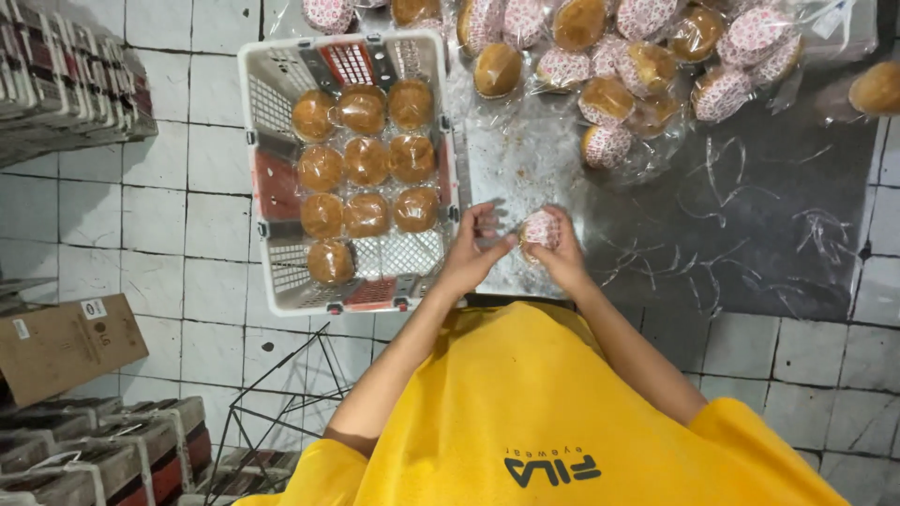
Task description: The person is picking up donuts from a table, placing each one into a plastic bag, and then neatly arranging the bagged donuts into a plastic crate.
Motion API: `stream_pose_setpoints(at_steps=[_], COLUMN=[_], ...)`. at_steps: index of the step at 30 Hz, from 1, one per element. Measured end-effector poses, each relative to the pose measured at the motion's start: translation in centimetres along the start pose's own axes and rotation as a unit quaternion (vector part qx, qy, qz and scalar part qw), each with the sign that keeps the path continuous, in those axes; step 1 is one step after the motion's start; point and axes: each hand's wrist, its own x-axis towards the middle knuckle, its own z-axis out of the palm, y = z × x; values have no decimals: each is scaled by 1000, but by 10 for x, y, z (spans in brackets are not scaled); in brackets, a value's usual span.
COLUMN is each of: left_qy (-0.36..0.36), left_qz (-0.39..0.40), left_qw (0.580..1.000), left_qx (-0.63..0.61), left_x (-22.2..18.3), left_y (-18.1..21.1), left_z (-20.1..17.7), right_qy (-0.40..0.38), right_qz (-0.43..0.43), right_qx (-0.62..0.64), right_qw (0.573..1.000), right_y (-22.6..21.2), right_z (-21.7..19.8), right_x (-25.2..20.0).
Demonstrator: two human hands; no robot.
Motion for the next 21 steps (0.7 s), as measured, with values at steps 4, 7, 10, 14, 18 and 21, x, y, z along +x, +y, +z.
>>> stream_pose_setpoints(at_steps=[4,7,10,14,18,21], left_qy=[-89,-82,-58,-64,12,167], left_qz=[-110,-56,-38,-12,72,27], left_qw=[960,926,868,823,977,983], left_qx=[-240,-364,-491,-564,-198,70], left_x=[3,3,7,-3,-31,-62], left_y=[13,0,-10,-19,-4,-8], left_z=[23,32,23,-12,-99,-169], right_qy=[-146,-153,-128,-270,-335,-465], right_qz=[-129,-188,-155,132,222,118], right_qx=[12,19,142,477,221,164], right_qw=[981,970,969,826,889,862], right_y=[-119,-135,-141,-184,-211,-179], right_z=[-29,-38,-36,19,99,157], right_x=[-35,-26,-3,-9,-9,7])
